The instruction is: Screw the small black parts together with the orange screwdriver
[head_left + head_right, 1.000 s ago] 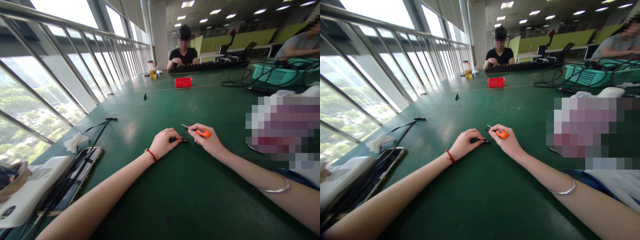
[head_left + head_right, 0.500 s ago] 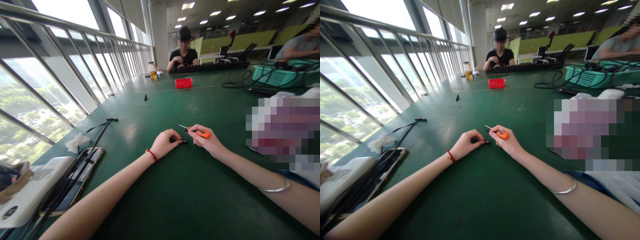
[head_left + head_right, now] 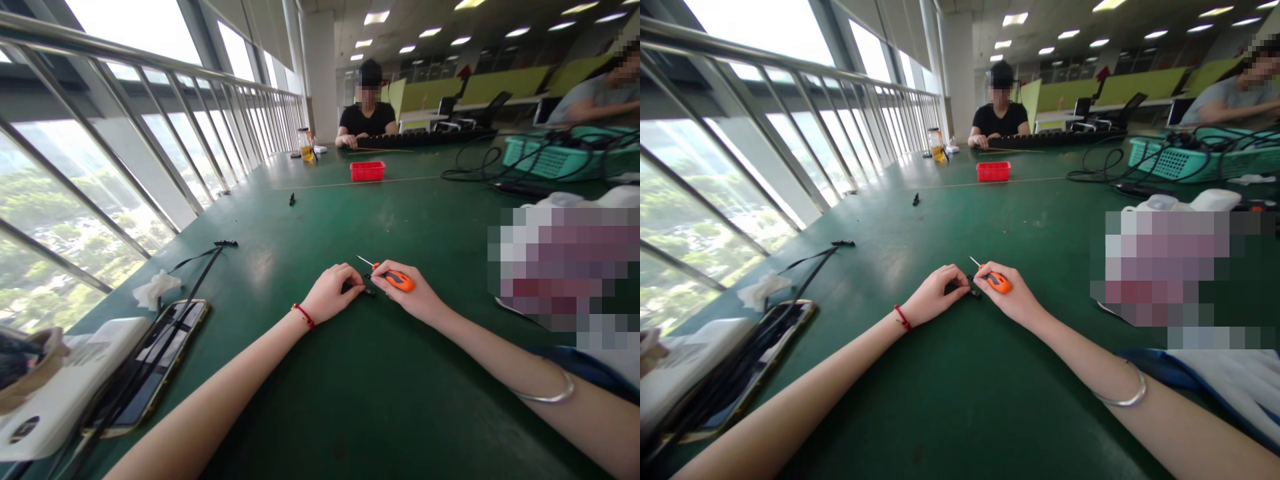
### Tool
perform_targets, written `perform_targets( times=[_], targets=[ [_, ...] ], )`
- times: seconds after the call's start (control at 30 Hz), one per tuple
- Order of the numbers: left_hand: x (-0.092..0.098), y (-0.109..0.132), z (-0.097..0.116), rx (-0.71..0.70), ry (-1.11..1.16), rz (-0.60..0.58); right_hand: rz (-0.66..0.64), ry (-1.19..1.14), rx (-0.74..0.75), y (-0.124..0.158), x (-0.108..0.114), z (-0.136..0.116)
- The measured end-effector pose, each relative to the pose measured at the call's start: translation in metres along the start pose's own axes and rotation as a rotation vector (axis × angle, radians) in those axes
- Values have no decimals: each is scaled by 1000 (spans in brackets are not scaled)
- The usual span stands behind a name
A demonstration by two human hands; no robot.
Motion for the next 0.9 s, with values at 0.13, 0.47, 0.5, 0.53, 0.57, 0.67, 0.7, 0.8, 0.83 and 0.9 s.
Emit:
perform_targets(
  times=[0.13,0.47,0.5,0.53,0.57,0.67,0.7,0.8,0.83,0.9],
  targets=[
    [0,0,-1,-9,15,6,-2,35,68,-1,0,-7],
    [10,1,-11,111,257,54,3,38,51,1,0,-7],
    [12,1,-13,126,286,78,2,39,49,1,0,-8],
    [14,2,-14,137,304,103,2,43,48,1,0,-8],
    [16,3,-15,144,307,125,3,45,46,0,0,-8],
    [19,5,-15,144,269,172,13,36,34,-1,1,-7],
    [20,6,-15,140,261,189,15,33,34,-2,1,-7],
    [26,9,-14,133,277,253,13,39,66,-4,-1,-9],
    [28,10,-14,131,290,274,11,43,80,-5,-1,-10],
    [31,12,-13,127,323,310,7,46,91,-6,-3,-11]
  ],
)
Point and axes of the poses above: each hand's wrist, its own y-axis away from the middle knuckle, its own x-axis out of the back of the hand, z = x × y, the point moved 9 cm from there along -y, towards the middle knuckle, and after that the axes turned 14 degrees about x, right-handed, at the moved point
